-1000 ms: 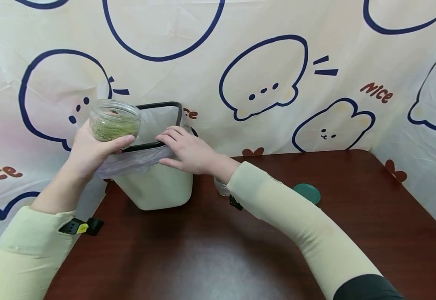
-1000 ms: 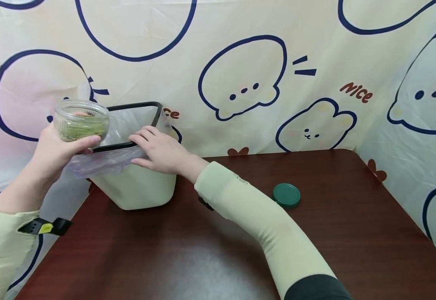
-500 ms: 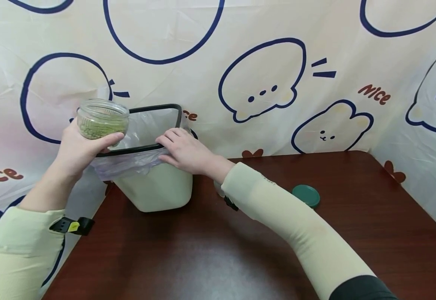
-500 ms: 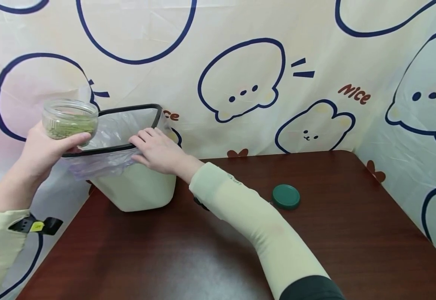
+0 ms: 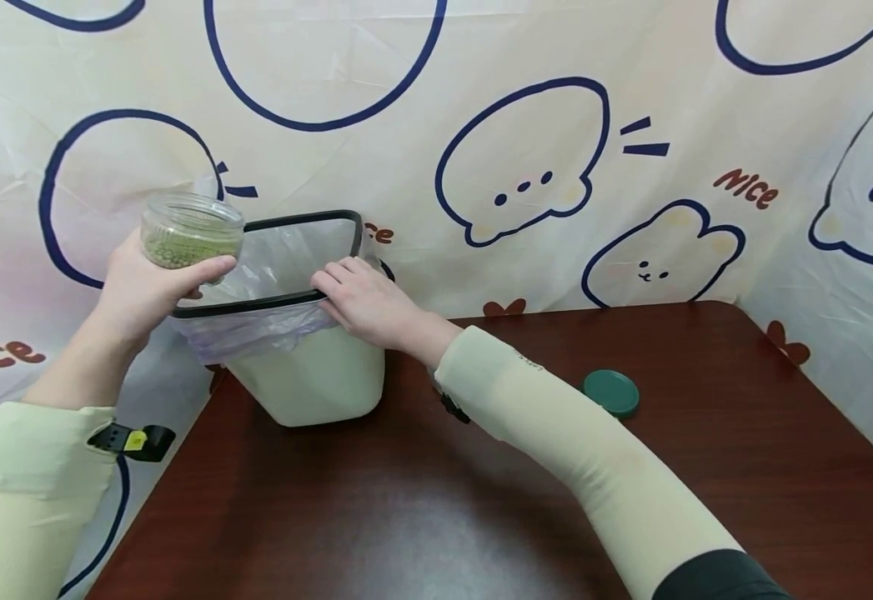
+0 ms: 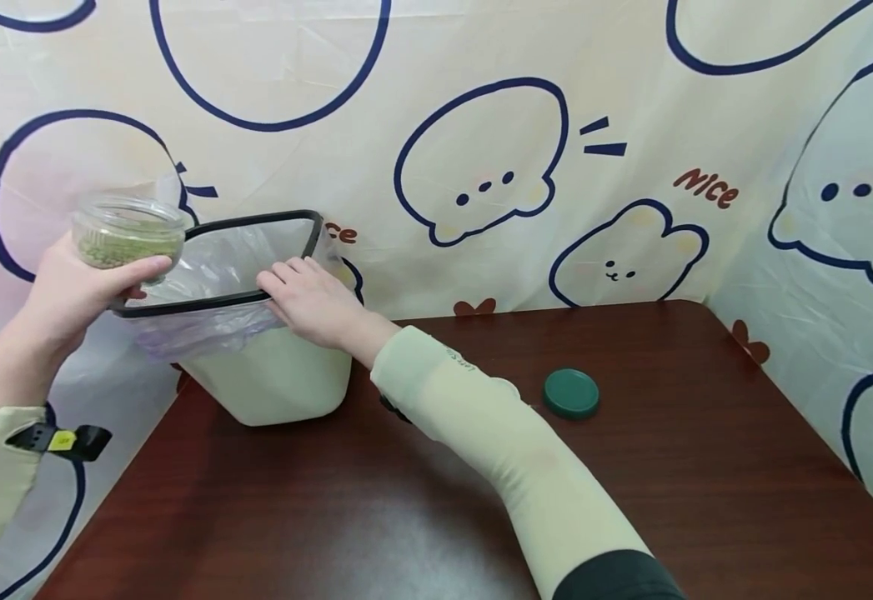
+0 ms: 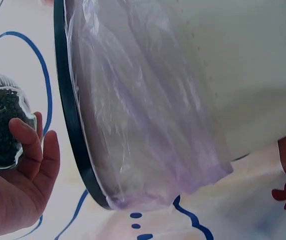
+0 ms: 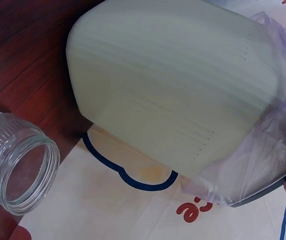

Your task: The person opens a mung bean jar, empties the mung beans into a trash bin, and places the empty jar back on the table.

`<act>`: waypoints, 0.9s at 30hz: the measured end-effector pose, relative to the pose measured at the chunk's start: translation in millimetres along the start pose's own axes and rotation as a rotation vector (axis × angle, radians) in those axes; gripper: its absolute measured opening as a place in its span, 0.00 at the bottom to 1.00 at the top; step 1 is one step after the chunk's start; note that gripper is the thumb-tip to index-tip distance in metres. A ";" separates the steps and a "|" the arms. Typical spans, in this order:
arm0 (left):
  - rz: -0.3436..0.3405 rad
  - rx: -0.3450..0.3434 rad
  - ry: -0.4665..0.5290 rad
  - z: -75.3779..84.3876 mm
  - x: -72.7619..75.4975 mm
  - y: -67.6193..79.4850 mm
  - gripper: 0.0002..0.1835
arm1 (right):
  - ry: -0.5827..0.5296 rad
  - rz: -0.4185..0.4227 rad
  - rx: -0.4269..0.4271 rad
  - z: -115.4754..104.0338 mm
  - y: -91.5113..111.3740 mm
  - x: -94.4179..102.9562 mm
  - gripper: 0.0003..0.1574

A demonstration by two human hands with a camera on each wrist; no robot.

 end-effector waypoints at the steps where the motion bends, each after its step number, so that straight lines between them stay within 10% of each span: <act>1: -0.003 0.004 -0.010 0.1 0.8 -1.7 0.30 | 0.000 0.003 0.000 0.1 -0.2 -0.5 0.10; 27: -0.265 -0.055 -0.304 28.9 13.3 -71.0 0.43 | 0.015 0.000 -0.023 -0.8 -0.7 -2.7 0.08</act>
Point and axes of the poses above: each hand's wrist, its own y-axis away from the middle knuckle, its own x-axis out of the back of the hand, z = x × y, the point moved 3 cm from there along -y, towards the middle knuckle, and after that the axes turned 5 degrees about z, right-handed, at the moved point
